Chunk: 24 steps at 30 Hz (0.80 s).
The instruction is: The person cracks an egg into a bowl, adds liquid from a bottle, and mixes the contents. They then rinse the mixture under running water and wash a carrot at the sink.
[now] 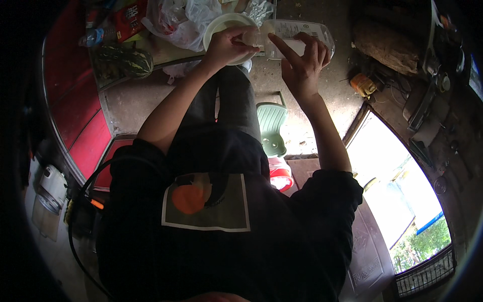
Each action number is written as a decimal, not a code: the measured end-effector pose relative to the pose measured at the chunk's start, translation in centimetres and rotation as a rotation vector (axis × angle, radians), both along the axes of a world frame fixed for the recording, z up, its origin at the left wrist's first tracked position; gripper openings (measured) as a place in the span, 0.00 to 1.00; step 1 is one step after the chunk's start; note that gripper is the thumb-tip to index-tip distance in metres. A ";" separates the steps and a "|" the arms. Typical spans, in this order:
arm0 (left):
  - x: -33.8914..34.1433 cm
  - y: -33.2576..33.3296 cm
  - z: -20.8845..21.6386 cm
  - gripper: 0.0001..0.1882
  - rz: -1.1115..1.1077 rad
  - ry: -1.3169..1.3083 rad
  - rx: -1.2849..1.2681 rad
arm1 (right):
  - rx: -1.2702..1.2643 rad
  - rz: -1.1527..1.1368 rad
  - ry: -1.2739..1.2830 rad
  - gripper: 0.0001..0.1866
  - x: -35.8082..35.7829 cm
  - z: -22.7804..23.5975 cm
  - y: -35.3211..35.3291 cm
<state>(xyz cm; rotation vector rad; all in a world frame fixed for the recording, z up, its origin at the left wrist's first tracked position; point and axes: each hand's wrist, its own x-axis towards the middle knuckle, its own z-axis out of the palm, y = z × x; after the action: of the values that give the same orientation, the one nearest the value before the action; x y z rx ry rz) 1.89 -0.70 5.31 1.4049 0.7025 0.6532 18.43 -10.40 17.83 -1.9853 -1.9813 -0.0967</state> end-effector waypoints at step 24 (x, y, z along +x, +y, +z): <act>0.0 -0.1 1.3 0.29 -0.056 0.009 -0.097 | 0.057 0.055 -0.393 0.29 -0.2 0.0 -1.3</act>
<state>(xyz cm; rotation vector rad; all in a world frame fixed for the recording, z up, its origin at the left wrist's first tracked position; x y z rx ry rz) 1.85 -0.81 6.58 1.3338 0.6906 0.5624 18.28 -11.69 17.85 -1.9911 -2.2337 -0.5629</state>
